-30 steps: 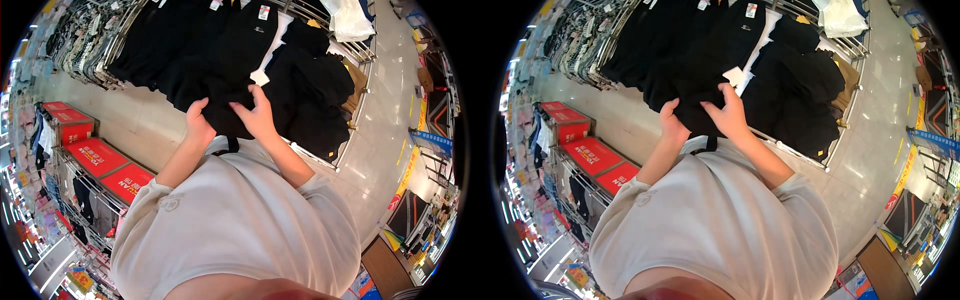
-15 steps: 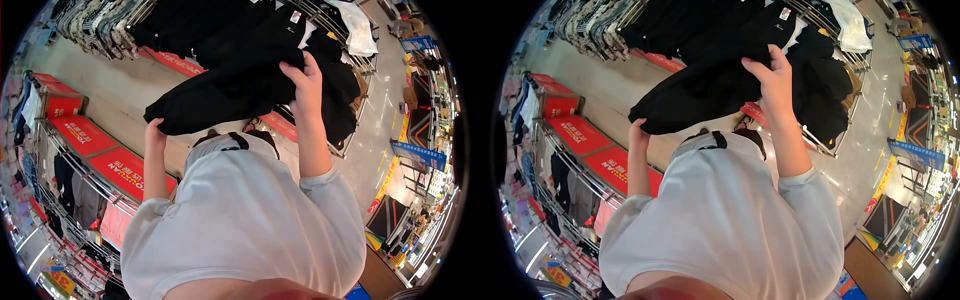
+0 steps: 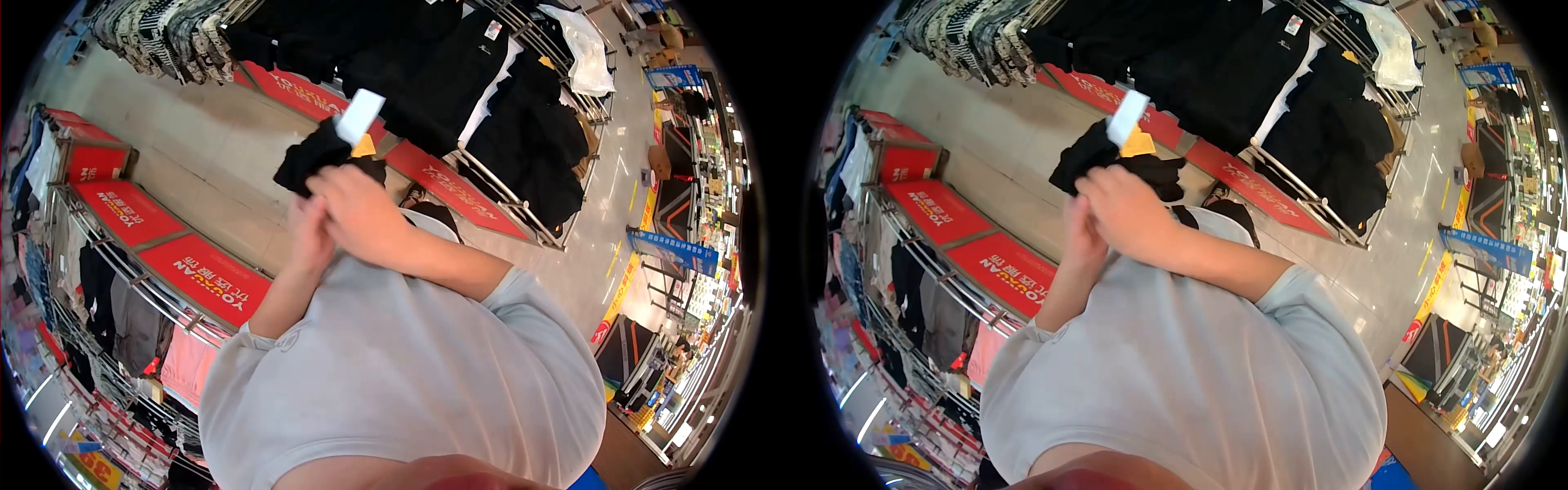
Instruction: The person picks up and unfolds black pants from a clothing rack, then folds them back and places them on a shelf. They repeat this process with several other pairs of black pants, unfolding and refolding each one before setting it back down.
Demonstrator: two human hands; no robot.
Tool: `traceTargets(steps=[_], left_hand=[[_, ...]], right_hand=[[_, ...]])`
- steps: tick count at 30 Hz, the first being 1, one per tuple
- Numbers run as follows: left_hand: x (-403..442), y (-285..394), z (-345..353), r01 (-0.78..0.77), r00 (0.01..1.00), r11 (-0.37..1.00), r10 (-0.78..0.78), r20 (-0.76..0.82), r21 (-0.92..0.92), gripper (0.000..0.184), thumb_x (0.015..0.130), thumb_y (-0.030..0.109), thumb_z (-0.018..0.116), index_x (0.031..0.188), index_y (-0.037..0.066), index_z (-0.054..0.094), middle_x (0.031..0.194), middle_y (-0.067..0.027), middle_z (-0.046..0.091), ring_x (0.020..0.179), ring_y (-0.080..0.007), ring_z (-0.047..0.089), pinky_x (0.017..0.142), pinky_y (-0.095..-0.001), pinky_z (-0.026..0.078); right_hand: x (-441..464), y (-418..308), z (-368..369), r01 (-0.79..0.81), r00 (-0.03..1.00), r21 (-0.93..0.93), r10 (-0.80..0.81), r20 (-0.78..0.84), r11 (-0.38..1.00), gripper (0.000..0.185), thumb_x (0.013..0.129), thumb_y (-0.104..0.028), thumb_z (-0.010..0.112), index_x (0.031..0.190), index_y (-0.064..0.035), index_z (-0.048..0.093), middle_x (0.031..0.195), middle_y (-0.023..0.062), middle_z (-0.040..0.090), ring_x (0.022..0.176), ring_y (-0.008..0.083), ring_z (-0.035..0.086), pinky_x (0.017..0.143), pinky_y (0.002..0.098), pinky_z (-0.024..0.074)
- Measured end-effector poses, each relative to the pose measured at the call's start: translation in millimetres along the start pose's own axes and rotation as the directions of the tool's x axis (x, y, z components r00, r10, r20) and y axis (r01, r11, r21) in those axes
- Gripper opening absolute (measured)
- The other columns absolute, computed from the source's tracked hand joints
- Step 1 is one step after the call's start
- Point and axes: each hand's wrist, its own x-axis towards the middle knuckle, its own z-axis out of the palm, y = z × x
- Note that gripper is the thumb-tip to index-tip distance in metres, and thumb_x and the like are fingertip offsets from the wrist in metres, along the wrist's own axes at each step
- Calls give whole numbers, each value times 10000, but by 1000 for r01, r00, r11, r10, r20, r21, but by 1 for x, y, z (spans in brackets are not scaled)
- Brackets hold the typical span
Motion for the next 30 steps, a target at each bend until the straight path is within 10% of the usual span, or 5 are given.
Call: traceTargets(steps=[4, 9, 14, 24, 30], left_hand=[[17, 18, -30, 213, 969, 950, -235, -76, -229, 390, 1015, 303, 519, 1294, 42, 592, 1232, -90, 664, 1128, -222, 642, 986, -363, 514], [15, 27, -61, 285, 931, 948, -309, -197, -142, 352, 949, 162, 557, 1275, 37, 604, 1184, -107, 689, 1109, -254, 661, 989, -389, 520], [17, 56, -35, 172, 981, 978, -159, -113, 119, 410, 896, 61, 619, 1301, 7, 586, 1160, -98, 685, 1082, -235, 668, 972, -364, 518], [35, 95, 8, 257, 900, 723, -420, 113, 642, 450, 836, 18, 663, 1280, -12, 603, 1171, -74, 683, 1093, -177, 645, 970, -330, 500], [38, 100, 20, 244, 827, 705, -510, 236, 666, 493, 917, 61, 665, 1381, -8, 513, 1226, -52, 638, 1132, -126, 587, 990, -307, 476]], right_hand=[[-12, -5, 6, 312, 920, -250, -225, 321, 917, 472, 819, -85, 639, 1249, 95, 563, 1377, 233, 546, 1216, 372, 553, 1049, 423, 462], [-20, -7, -5, 65, 921, 135, -112, 373, 989, 303, 844, -106, 645, 1132, -16, 672, 1257, 131, 662, 1156, 358, 629, 921, 422, 552], [-2, 21, -44, 223, 963, 54, -211, -171, 973, 452, 729, -2, 663, 1180, -27, 661, 1183, 116, 665, 1180, 364, 606, 999, 435, 490], [36, 52, -59, -32, 942, 456, -125, 310, 889, 600, 685, -26, 800, 1264, -66, 649, 1384, 119, 569, 1274, 359, 529, 1086, 483, 422], [14, 46, -51, 219, 966, 242, -244, 81, 945, 342, 677, -51, 840, 961, -61, 650, 1099, 88, 608, 1061, 281, 580, 877, 411, 491]])
